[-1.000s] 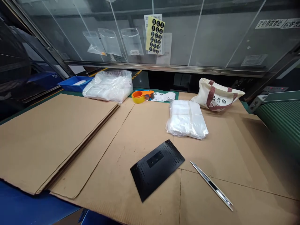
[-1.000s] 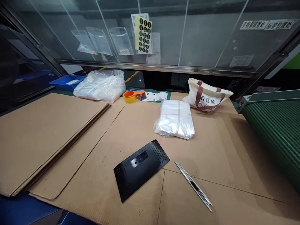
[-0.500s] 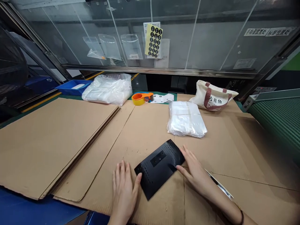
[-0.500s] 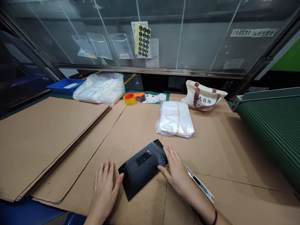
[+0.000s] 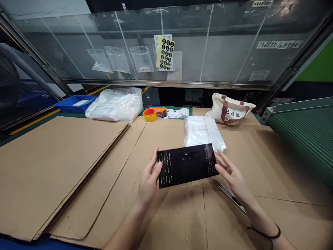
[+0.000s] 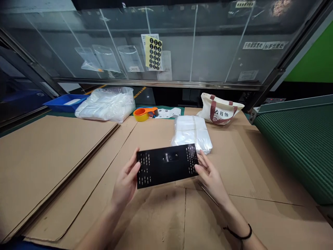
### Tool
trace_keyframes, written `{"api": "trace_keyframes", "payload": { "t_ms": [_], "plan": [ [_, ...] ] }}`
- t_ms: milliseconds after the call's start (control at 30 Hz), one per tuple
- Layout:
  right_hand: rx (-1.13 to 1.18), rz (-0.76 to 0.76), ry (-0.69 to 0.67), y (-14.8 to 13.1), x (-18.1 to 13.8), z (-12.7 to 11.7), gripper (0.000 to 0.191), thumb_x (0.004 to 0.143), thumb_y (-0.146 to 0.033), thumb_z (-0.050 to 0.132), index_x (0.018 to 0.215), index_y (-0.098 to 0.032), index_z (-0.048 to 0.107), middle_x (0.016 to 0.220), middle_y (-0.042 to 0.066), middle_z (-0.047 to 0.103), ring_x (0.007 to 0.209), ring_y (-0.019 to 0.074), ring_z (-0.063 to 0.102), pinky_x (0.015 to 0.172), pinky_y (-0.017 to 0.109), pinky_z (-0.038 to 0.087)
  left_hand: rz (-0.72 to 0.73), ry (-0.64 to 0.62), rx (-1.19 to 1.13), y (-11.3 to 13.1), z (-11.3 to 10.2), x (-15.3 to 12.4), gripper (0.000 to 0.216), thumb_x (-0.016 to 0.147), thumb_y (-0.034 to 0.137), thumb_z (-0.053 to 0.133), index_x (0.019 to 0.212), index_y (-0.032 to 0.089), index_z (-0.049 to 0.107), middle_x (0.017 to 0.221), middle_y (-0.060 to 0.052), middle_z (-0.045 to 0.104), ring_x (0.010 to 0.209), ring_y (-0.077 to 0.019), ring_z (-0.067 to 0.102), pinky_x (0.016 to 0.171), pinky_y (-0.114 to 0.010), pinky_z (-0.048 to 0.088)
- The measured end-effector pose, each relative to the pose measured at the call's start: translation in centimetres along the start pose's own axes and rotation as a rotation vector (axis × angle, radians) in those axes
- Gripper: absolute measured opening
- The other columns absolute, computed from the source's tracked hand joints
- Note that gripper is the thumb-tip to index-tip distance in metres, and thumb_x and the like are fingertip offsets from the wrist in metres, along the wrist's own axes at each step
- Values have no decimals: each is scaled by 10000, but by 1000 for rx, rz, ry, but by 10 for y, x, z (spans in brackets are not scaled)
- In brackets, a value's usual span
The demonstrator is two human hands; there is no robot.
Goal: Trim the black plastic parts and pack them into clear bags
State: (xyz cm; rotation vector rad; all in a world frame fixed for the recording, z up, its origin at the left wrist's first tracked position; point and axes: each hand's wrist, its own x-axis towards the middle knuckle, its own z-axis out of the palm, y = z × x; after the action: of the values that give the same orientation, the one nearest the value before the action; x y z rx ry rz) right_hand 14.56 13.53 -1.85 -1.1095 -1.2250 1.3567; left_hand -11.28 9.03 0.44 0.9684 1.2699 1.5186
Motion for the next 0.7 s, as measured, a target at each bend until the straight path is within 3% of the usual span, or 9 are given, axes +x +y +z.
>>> {"api": "trace_keyframes", "payload": {
  "t_ms": [100, 200, 300, 400, 567, 700],
  "plan": [
    [196, 80, 44, -10, 4, -20, 660, 742, -491, 747, 1314, -222, 558, 1286, 100, 631, 1186, 265, 592, 1010, 404, 480, -117, -220, -231, 9, 18, 33, 659, 827, 360, 655, 1424, 219, 417, 1425, -53, 507, 1317, -250, 448, 1088, -349, 390],
    [301, 163, 7, -8, 6, -37, 531, 669, -501, 795, 1098, -207, 690, 1134, 102, 713, 1014, 272, 686, 875, 378, 563, -219, -343, -386, -7, 30, 46, 703, 802, 356, 694, 1432, 257, 398, 1295, -30, 619, 1196, -210, 566, 1014, -314, 466],
    [348, 224, -10, -3, 6, -45, 479, 620, -473, 831, 1004, -208, 722, 1073, 96, 736, 910, 251, 717, 798, 341, 583, -324, -361, -462, -35, 31, 48, 720, 751, 417, 749, 1393, 284, 449, 1238, -19, 654, 1162, -203, 593, 1018, -333, 468],
    [379, 267, -32, 0, 5, -44, 449, 622, -461, 832, 985, -216, 735, 1051, 88, 742, 906, 239, 717, 811, 326, 575, -358, -378, -466, -55, 25, 49, 715, 702, 547, 751, 1315, 249, 536, 1227, -54, 658, 1214, -265, 555, 1058, -404, 435],
    [408, 309, -90, 4, 3, -40, 440, 653, -468, 809, 1015, -230, 731, 1039, 87, 744, 995, 264, 694, 903, 382, 537, -393, -484, -450, -60, 17, 46, 726, 646, 698, 697, 1156, 184, 645, 1189, -111, 671, 1245, -360, 514, 1072, -500, 404],
    [432, 315, -69, 4, 3, -42, 404, 625, -445, 836, 955, -232, 743, 952, 73, 763, 859, 236, 727, 812, 332, 573, -434, -520, -493, -56, 19, 43, 771, 579, 723, 721, 1105, 162, 669, 1173, -122, 678, 1246, -383, 505, 1085, -517, 376]
  ]
}}
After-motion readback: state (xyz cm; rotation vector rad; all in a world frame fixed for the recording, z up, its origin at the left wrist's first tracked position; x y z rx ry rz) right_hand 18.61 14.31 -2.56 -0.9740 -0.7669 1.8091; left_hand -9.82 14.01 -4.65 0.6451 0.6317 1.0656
